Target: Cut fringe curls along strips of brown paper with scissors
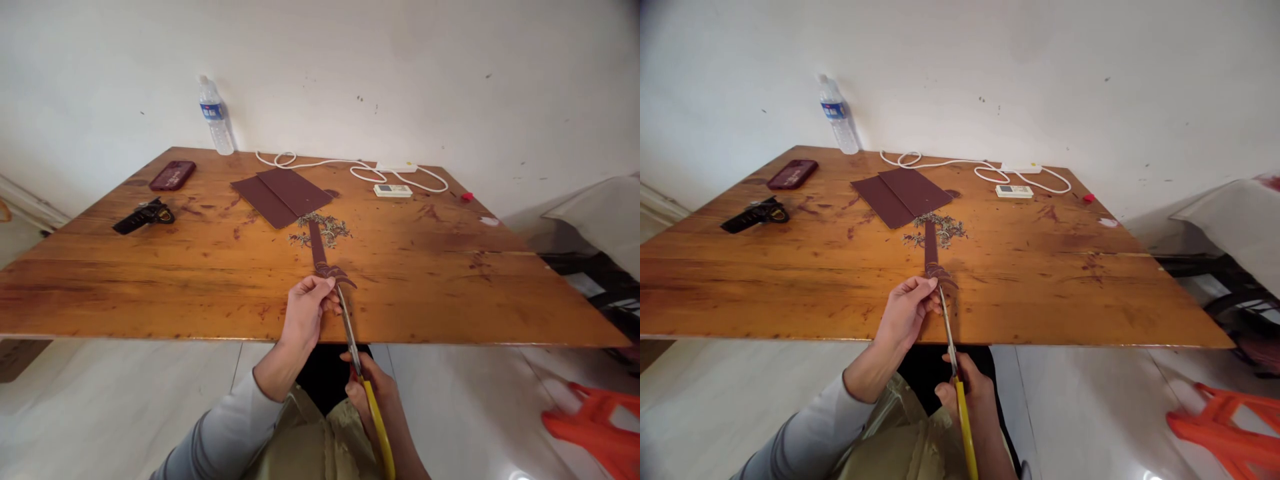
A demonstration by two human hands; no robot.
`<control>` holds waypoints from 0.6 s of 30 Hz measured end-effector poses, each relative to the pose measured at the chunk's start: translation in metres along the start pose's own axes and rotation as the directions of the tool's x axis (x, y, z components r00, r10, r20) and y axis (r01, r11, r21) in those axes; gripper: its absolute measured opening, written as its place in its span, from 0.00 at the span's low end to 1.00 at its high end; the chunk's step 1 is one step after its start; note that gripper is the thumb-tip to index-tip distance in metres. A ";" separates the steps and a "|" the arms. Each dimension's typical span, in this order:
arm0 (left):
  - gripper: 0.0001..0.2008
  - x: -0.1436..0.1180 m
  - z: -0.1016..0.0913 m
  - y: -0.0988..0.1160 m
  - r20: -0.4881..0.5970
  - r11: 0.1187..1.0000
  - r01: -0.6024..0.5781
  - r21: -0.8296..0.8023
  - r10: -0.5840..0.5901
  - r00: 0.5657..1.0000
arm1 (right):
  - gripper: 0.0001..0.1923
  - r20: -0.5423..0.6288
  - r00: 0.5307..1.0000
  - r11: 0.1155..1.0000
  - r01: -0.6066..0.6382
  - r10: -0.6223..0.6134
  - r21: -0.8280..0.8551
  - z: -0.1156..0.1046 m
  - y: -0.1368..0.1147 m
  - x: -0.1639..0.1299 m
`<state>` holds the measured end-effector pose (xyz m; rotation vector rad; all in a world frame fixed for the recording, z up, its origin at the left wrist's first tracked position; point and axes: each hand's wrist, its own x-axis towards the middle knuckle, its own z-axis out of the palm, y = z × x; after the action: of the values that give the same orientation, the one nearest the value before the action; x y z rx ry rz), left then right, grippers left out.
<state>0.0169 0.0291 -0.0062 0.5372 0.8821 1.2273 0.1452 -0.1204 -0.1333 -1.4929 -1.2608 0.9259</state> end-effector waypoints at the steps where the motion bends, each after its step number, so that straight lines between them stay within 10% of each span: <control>1: 0.20 0.000 0.000 0.001 -0.001 1.000 0.004 0.001 -0.004 1.000 | 0.22 0.005 1.000 1.000 -0.002 0.002 0.015 -0.001 0.004 0.000; 18: 0.24 -0.001 0.004 0.009 -0.077 0.993 0.115 0.032 -0.112 0.991 | 0.37 0.162 0.973 0.981 -0.177 0.162 0.082 -0.025 -0.033 0.008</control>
<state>0.0151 0.0313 0.0034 0.4660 0.9870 1.1352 0.1617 -0.1165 -0.0945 -1.4930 -1.1923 1.2187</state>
